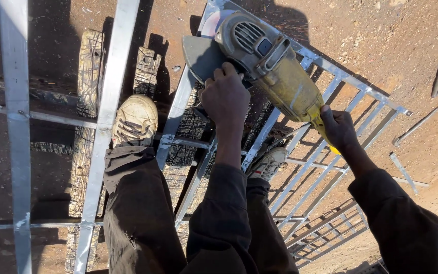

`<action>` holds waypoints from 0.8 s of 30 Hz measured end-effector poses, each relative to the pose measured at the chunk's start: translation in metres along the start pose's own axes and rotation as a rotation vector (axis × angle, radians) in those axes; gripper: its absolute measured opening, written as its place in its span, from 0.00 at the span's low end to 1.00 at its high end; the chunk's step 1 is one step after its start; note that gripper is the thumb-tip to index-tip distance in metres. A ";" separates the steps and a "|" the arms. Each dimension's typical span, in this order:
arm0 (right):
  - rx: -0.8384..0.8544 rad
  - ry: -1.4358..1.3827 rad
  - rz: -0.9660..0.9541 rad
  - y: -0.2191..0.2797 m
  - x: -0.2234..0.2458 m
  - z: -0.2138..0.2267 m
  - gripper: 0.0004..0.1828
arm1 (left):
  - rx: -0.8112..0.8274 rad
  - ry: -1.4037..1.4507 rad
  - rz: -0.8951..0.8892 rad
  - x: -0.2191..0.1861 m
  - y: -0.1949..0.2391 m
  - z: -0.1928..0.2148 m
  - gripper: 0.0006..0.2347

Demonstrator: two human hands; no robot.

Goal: Using an angle grinder to smooth out welded joints on a metal frame structure.

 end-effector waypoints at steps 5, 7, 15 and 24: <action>-0.011 -0.013 0.029 -0.009 -0.021 -0.015 0.33 | -0.078 0.103 -0.082 0.017 -0.011 -0.015 0.20; 0.010 -0.043 0.002 0.002 0.005 -0.011 0.33 | -0.058 0.059 -0.069 0.013 -0.007 -0.008 0.20; 0.068 -0.050 0.038 -0.024 0.029 0.018 0.22 | -0.033 0.150 0.018 0.025 -0.007 -0.009 0.20; 0.138 0.185 0.196 -0.045 0.057 0.046 0.37 | 0.050 0.350 0.177 0.023 -0.016 -0.005 0.18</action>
Point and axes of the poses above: each hand's wrist, its own y-axis away from the middle knuckle, its own z-axis out of the back of the hand, x = y × z, the point moved 2 cm from there along -y, towards the middle knuckle, and after that the axes turned 3 degrees about -z, right-handed, at the moved point
